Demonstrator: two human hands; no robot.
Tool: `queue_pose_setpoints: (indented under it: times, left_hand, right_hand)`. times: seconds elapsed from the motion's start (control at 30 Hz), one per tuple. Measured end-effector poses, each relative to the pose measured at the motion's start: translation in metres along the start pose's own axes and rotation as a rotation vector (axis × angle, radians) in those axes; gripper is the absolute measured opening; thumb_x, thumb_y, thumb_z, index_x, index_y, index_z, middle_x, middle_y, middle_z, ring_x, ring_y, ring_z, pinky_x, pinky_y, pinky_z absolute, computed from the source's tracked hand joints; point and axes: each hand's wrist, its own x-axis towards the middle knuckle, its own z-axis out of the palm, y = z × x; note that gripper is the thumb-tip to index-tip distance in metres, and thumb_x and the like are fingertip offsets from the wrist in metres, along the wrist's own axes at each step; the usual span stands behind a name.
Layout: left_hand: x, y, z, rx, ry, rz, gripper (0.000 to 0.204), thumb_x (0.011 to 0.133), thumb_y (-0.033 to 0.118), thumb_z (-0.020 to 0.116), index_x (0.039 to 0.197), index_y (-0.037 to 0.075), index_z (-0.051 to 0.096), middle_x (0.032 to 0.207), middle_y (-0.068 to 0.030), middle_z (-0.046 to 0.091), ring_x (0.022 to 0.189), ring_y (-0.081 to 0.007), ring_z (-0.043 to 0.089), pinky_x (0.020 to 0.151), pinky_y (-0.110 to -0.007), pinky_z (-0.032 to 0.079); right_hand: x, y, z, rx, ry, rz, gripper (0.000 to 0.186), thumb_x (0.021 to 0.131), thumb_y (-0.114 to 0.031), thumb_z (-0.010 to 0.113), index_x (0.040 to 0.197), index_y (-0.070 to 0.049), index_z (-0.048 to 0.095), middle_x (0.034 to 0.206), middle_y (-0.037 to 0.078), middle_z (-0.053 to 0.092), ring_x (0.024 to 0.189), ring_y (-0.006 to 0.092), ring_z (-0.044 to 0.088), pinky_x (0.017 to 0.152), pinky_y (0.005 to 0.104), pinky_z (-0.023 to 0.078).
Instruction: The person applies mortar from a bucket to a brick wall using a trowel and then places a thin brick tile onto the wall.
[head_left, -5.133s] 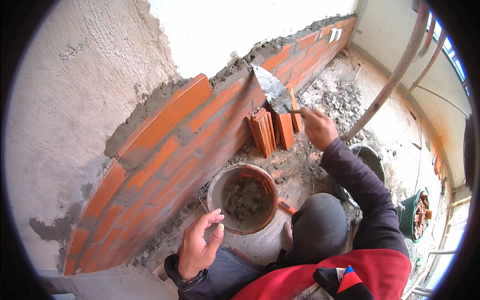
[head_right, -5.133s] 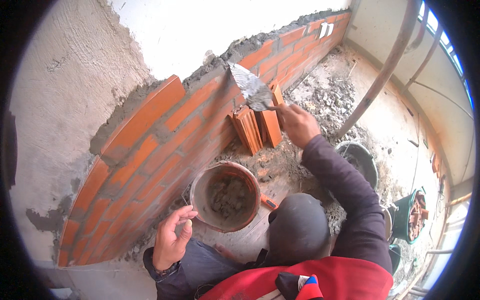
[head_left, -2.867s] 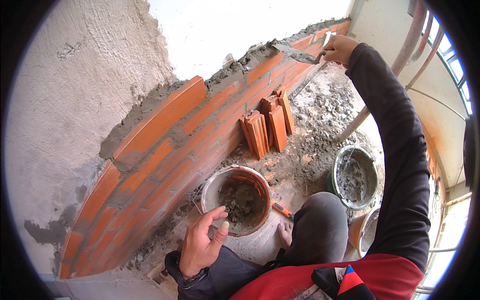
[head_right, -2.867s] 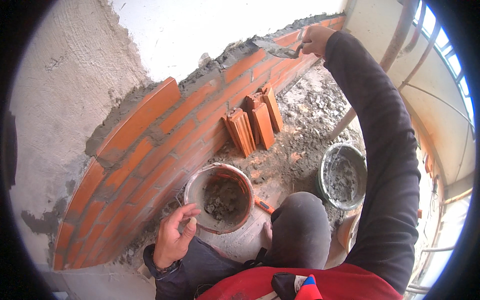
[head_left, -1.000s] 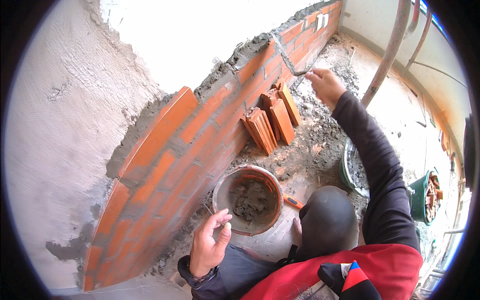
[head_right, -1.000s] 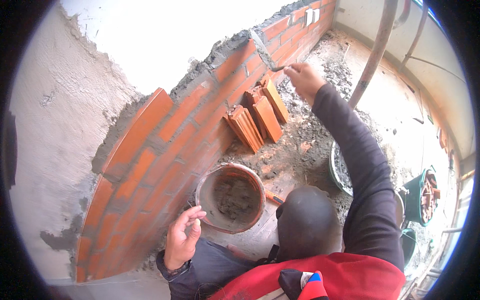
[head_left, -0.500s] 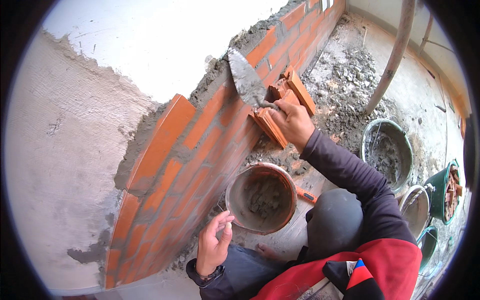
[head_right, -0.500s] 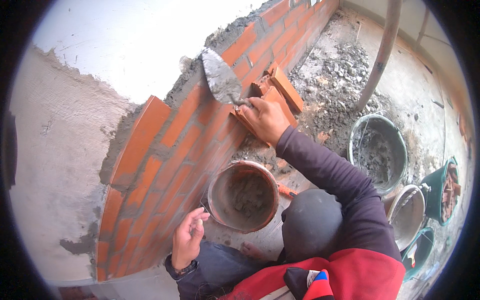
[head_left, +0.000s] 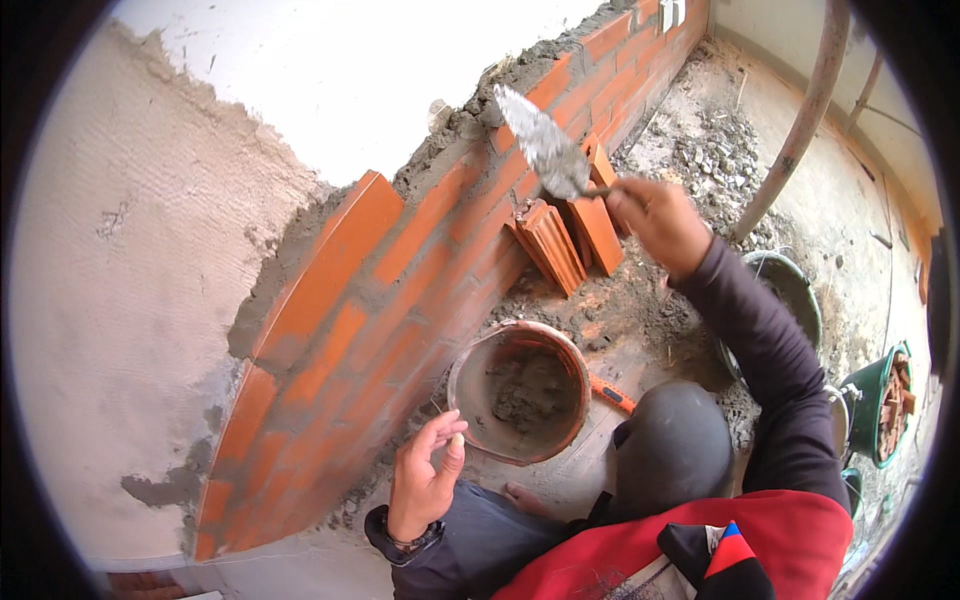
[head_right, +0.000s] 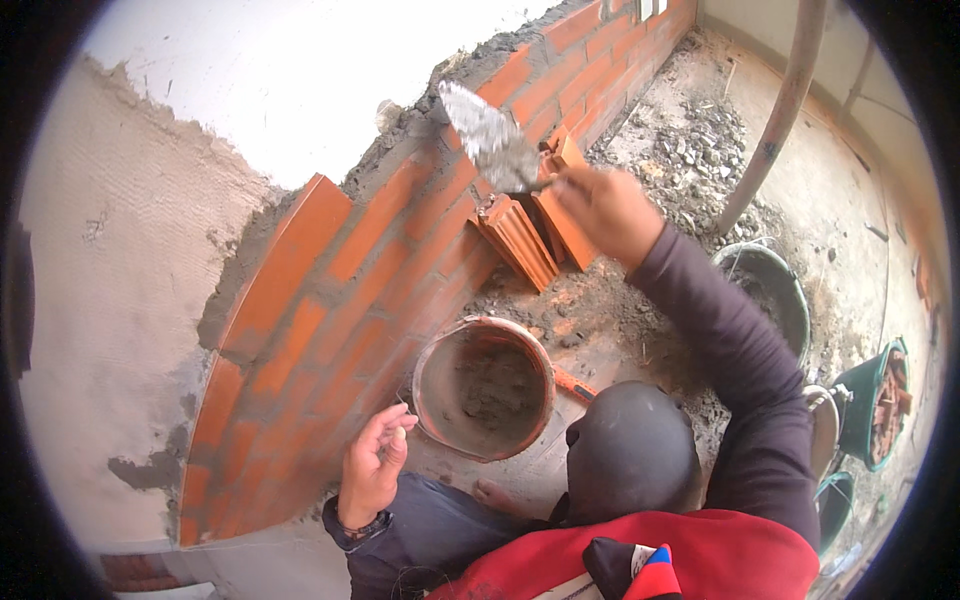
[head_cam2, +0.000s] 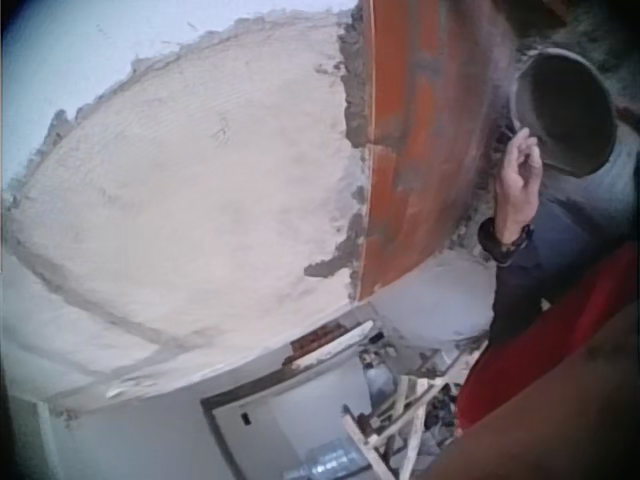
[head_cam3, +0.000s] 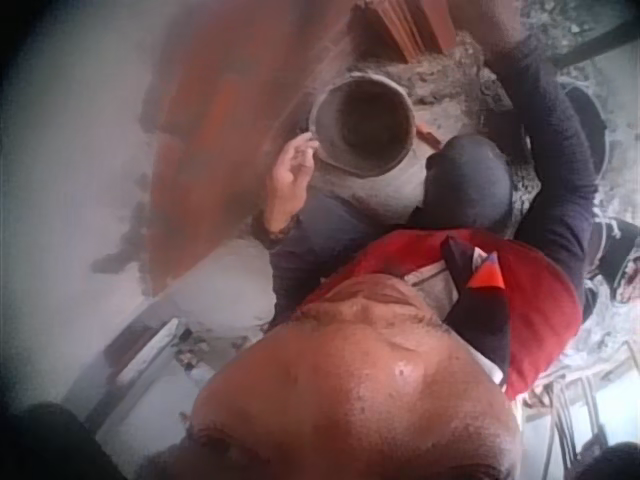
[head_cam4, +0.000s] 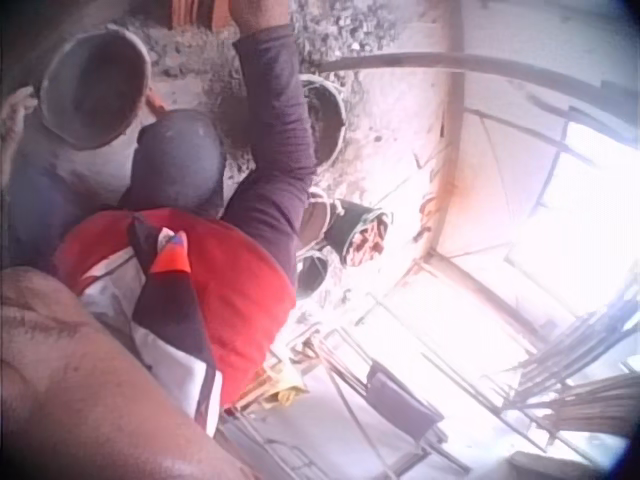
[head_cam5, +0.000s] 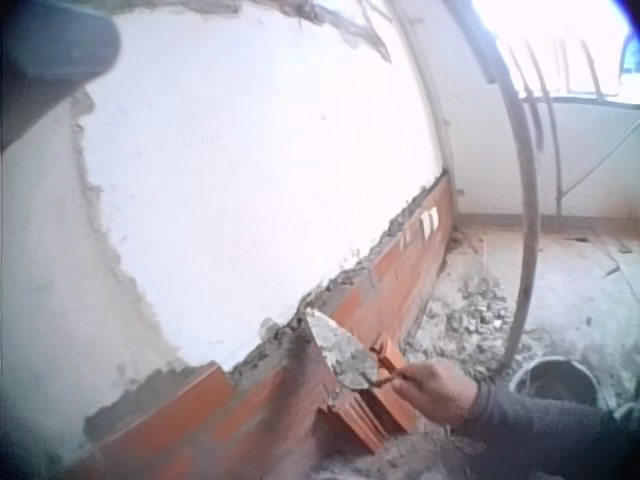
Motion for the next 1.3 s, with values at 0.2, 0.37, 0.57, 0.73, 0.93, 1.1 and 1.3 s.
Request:
queue_pose_setpoints:
  times: [0.2, 0.37, 0.57, 0.73, 0.93, 1.1, 1.3]
  left_hand:
    - [-0.004, 0.004, -0.003, -0.025, -0.019, 0.091, 0.047, 0.099, 0.033, 0.060, 0.128, -0.003, 0.056, 0.113, -0.0207, 0.070, 0.105, -0.0315, 0.068, 0.093, -0.039, 0.051]
    - [-0.006, 0.002, -0.004, -0.084, -0.066, 0.205, 0.049, 0.098, 0.035, 0.061, 0.129, -0.003, 0.056, 0.114, -0.0193, 0.069, 0.108, -0.0326, 0.066, 0.094, -0.040, 0.049]
    - [-0.010, 0.001, -0.014, -0.117, -0.106, 0.288, 0.047, 0.097, 0.033, 0.062, 0.127, -0.003, 0.056, 0.114, -0.0191, 0.068, 0.108, -0.0350, 0.065, 0.096, -0.041, 0.048]
    - [-0.012, -0.004, -0.020, -0.159, -0.118, 0.322, 0.046, 0.097, 0.031, 0.063, 0.127, -0.003, 0.056, 0.114, -0.0189, 0.068, 0.107, -0.0354, 0.065, 0.096, -0.041, 0.047]
    - [-0.014, -0.009, -0.023, -0.168, -0.120, 0.324, 0.046, 0.097, 0.030, 0.063, 0.127, -0.003, 0.056, 0.114, -0.0187, 0.068, 0.108, -0.0347, 0.064, 0.095, -0.041, 0.047]
    - [-0.017, -0.008, -0.024, -0.160, -0.102, 0.303, 0.046, 0.097, 0.031, 0.063, 0.128, -0.002, 0.056, 0.114, -0.0185, 0.068, 0.107, -0.0342, 0.065, 0.096, -0.040, 0.048]
    - [-0.017, -0.009, -0.020, -0.160, -0.088, 0.270, 0.047, 0.097, 0.033, 0.063, 0.128, -0.003, 0.057, 0.114, -0.0189, 0.068, 0.108, -0.0347, 0.065, 0.095, -0.040, 0.048]
  right_hand:
    - [0.078, -0.090, -0.083, -0.386, -0.306, 0.118, 0.033, 0.103, -0.024, 0.050, 0.094, 0.005, 0.065, 0.054, 0.003, 0.049, 0.041, 0.0114, 0.050, 0.038, 0.0285, 0.043]
    - [0.106, -0.151, -0.077, -0.573, -0.525, 0.214, 0.042, 0.106, -0.027, 0.042, 0.080, 0.000, 0.061, 0.053, 0.002, 0.049, 0.039, 0.0105, 0.051, 0.035, 0.0271, 0.043]
    - [0.106, -0.179, -0.061, -0.625, -0.572, 0.244, 0.042, 0.106, -0.026, 0.042, 0.074, -0.002, 0.057, 0.051, 0.003, 0.050, 0.038, 0.0122, 0.051, 0.034, 0.0276, 0.045]
    - [0.089, -0.193, -0.048, -0.633, -0.575, 0.217, 0.042, 0.104, -0.025, 0.043, 0.072, -0.001, 0.056, 0.049, 0.003, 0.049, 0.037, 0.0131, 0.052, 0.034, 0.0287, 0.045]
    - [0.074, -0.205, -0.041, -0.618, -0.574, 0.178, 0.041, 0.102, -0.022, 0.044, 0.070, 0.001, 0.056, 0.050, 0.004, 0.050, 0.037, 0.0141, 0.052, 0.035, 0.0293, 0.044]
    - [0.072, -0.187, -0.056, -0.620, -0.583, -0.080, 0.042, 0.101, -0.022, 0.046, 0.069, 0.002, 0.056, 0.050, 0.004, 0.050, 0.037, 0.0145, 0.052, 0.035, 0.0289, 0.043]
    - [0.088, -0.166, -0.066, -0.672, -0.626, -0.112, 0.042, 0.101, -0.022, 0.047, 0.069, 0.003, 0.058, 0.049, 0.004, 0.050, 0.037, 0.0148, 0.052, 0.036, 0.0294, 0.043]
